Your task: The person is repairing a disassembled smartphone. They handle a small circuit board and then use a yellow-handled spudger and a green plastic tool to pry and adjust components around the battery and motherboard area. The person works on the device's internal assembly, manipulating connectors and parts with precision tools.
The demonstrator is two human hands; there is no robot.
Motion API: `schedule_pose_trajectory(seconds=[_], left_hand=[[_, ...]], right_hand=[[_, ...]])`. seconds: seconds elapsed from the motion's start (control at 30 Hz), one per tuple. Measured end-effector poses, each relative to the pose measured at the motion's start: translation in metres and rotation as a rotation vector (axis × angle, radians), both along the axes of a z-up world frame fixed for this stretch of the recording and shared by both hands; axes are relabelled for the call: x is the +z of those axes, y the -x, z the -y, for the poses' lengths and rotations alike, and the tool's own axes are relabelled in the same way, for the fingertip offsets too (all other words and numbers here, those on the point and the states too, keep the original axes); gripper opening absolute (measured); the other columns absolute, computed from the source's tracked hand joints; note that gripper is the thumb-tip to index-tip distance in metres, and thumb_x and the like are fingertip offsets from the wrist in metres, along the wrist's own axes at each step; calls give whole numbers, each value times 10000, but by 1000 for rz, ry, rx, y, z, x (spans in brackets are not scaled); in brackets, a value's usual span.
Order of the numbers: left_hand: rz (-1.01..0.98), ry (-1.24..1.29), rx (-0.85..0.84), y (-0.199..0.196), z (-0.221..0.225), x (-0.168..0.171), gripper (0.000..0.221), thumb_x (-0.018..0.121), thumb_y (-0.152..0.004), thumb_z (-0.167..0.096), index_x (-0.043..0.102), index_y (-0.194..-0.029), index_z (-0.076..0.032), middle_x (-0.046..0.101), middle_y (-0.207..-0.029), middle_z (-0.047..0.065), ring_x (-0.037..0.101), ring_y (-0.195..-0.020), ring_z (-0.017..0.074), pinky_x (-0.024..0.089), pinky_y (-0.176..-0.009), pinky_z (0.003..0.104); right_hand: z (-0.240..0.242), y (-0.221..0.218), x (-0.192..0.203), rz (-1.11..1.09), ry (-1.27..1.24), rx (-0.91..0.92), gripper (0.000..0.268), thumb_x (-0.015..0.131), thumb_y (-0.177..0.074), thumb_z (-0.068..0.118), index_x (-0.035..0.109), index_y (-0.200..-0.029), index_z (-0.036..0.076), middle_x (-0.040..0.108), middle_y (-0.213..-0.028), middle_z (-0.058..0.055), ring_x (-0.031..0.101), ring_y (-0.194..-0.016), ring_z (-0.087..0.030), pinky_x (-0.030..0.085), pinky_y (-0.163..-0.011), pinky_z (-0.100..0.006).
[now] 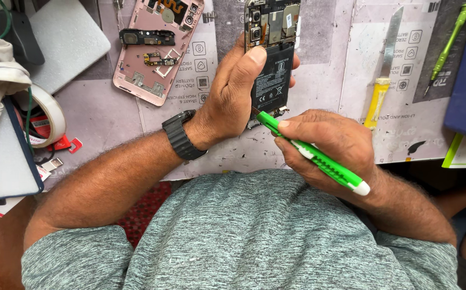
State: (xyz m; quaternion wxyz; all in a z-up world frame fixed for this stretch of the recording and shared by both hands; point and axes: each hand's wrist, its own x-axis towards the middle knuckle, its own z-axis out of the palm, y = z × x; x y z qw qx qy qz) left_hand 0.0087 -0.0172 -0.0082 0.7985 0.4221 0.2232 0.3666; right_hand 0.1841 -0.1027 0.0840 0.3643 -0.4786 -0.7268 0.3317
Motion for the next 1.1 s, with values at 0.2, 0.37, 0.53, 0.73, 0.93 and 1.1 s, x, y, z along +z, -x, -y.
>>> schedule_pose_trajectory(seconds=[0.2,0.37,0.53,0.73,0.93,1.1], left_hand=[[-66,-41,10,-1,1,2,516,356,-1162,-458,501,-1390,-18,674,-1212,119,697,-1049,150,646,-940,312],[-99,-32,-9,0,3,1,590,355,-1143,-488,468,-1459,-2,658,-1345,145,695,-1181,189,628,-1022,332],[-91,11,-14,1,4,2,600,371,-1141,-487,479,-1456,13,635,-1377,162,681,-1227,207,618,-1048,344],[-101,8,-10,0,4,6,592,376,-1143,-477,499,-1445,17,637,-1367,153,673,-1233,199,612,-1062,344],[-115,-15,2,-1,4,6,602,375,-1142,-488,504,-1439,19,641,-1359,148,675,-1224,192,617,-1051,335],[-104,-11,13,-1,5,6,600,383,-1148,-490,503,-1442,19,641,-1336,141,667,-1205,177,611,-1048,324]], right_hand=[[-2,2,7,112,-111,62,324,793,-903,-62,604,-1165,-33,711,-905,-158,737,-790,-241,599,-649,-336],[3,4,14,166,-169,107,364,774,-898,-97,581,-1204,-61,701,-971,-181,714,-796,-256,586,-647,-357],[6,1,19,217,-159,171,434,763,-879,-116,557,-1261,-88,662,-1013,-174,671,-812,-265,561,-660,-387],[7,1,19,231,-155,183,465,744,-843,-109,551,-1266,-94,649,-1015,-186,664,-811,-283,557,-663,-408],[10,0,20,304,-205,208,474,734,-810,-56,555,-1246,-106,651,-1067,-225,669,-890,-347,584,-752,-447],[12,2,18,372,-248,203,457,717,-827,-55,555,-1251,-108,655,-1070,-226,669,-902,-352,588,-767,-446]])
